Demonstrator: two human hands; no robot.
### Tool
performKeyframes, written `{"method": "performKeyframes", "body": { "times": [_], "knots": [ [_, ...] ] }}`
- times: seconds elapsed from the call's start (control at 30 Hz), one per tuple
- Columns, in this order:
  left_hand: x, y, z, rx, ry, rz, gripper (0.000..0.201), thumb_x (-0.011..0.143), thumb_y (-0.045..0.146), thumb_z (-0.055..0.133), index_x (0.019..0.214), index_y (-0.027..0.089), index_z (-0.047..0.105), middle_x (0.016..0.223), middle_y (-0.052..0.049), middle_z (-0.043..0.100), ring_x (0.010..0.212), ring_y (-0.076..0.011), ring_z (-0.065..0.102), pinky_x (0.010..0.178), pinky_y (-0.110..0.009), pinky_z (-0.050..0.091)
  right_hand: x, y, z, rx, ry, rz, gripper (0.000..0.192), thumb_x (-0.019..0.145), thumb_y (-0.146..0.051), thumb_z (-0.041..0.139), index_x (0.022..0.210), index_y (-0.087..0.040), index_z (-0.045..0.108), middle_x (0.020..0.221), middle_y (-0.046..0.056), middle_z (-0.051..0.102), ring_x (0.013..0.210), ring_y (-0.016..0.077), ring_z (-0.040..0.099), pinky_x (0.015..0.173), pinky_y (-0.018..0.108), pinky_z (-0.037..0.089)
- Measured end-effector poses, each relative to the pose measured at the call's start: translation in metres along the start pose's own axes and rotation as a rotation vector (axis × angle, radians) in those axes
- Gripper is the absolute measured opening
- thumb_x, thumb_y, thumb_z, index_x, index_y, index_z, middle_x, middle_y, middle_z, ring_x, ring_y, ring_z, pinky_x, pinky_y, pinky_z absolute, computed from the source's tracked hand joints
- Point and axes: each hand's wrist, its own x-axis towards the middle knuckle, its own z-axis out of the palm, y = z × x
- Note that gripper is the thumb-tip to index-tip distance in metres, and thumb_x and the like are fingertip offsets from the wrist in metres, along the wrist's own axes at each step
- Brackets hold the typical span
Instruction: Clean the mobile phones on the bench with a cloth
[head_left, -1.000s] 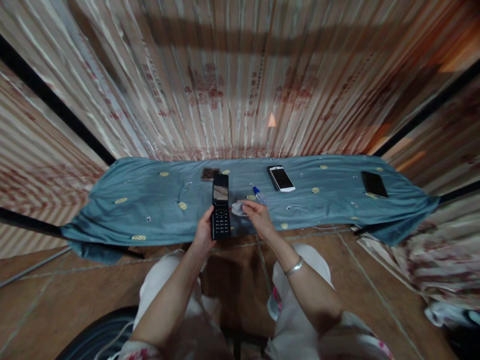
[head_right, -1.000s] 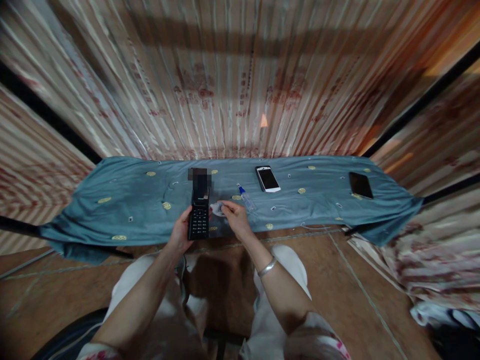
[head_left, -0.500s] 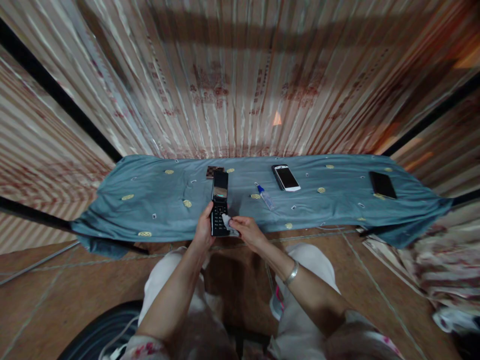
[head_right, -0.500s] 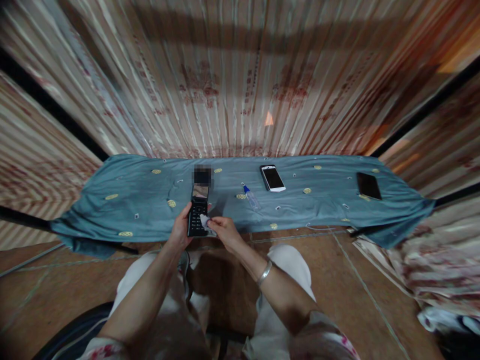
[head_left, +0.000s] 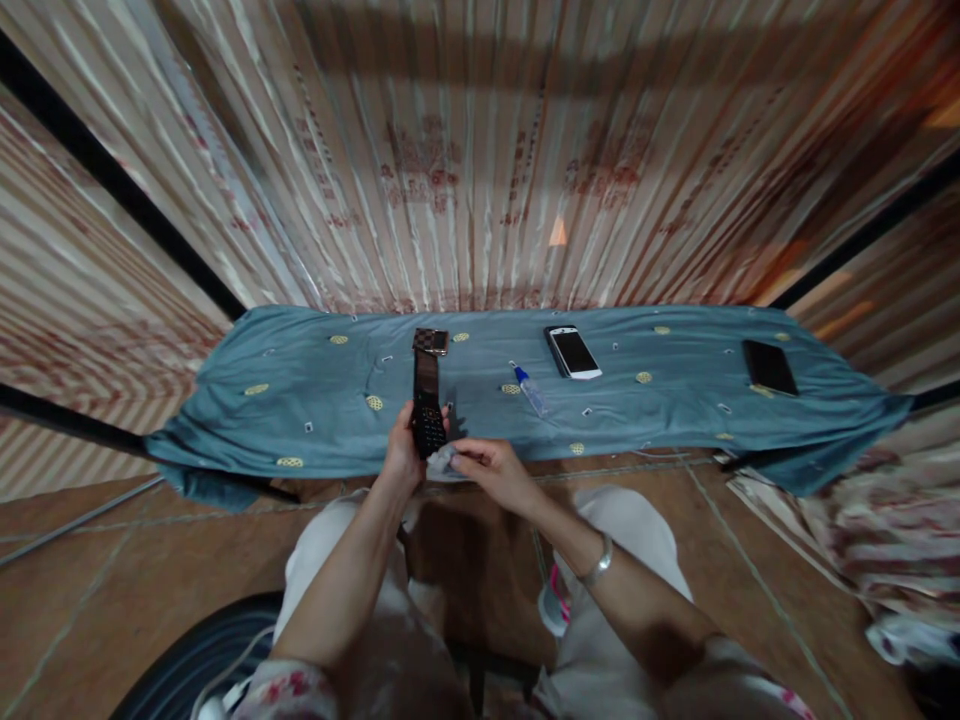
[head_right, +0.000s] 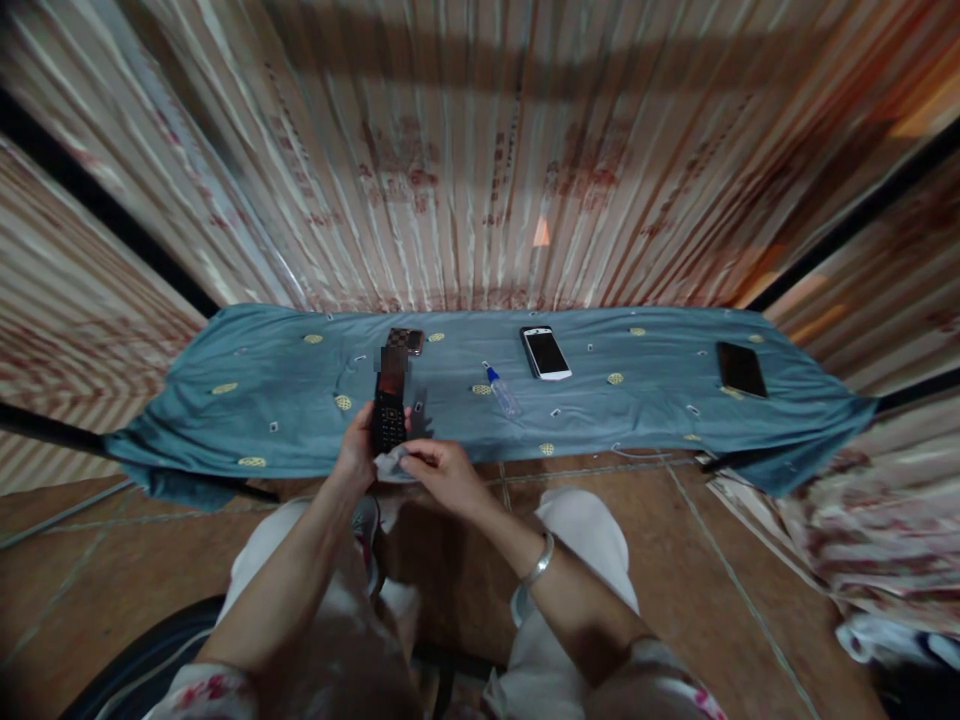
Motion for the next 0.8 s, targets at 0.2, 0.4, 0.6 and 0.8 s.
{"method": "performKeyframes", "body": {
  "times": [0.2,0.4,0.6,0.8],
  "knots": [
    [-0.004,-0.021,0.009,0.071,-0.077,0.034,0.034,0.088,0.041,0.042,0.083,0.013,0.062,0.063,-0.003,0.065,0.051,-0.0135,0.061,0.055,-0.025,0.051,0.025,-0.004,-0.034,-0.333,0.336,-0.209,0.025,0.084,-0.026,0.051,0.103,-0.019,0.066,0.103,0.006,0.069,0.095,0.0183,0.063,0.089,0.034,0.047],
    [-0.003,-0.041,0.017,0.127,-0.118,0.071,0.041,0.084,0.050,0.048,0.091,0.013,0.064,0.075,-0.004,0.068,0.075,-0.0169,0.066,0.070,-0.027,0.051,0.031,-0.011,-0.033,-0.852,0.261,-0.429,0.030,0.088,-0.015,0.042,0.110,-0.019,0.063,0.120,0.009,0.059,0.112,0.0197,0.052,0.099,0.038,0.041],
    [-0.001,-0.036,0.016,0.177,-0.146,0.144,0.045,0.078,0.056,0.052,0.083,0.014,0.064,0.071,-0.003,0.067,0.076,-0.0171,0.065,0.069,-0.026,0.050,0.018,-0.012,-0.013,-1.075,0.111,-0.529,0.035,0.090,-0.011,0.036,0.117,-0.013,0.058,0.121,0.014,0.055,0.111,0.0227,0.047,0.096,0.037,0.045],
    [-0.008,-0.014,0.010,0.148,-0.162,0.132,0.046,0.083,0.058,0.041,0.082,0.016,0.060,0.064,-0.002,0.064,0.056,-0.0135,0.061,0.057,-0.024,0.050,-0.001,-0.013,0.003,-1.113,-0.036,-0.586,0.031,0.089,-0.011,0.038,0.113,-0.012,0.058,0.120,0.013,0.054,0.112,0.0226,0.047,0.100,0.038,0.043]
  ]
}}
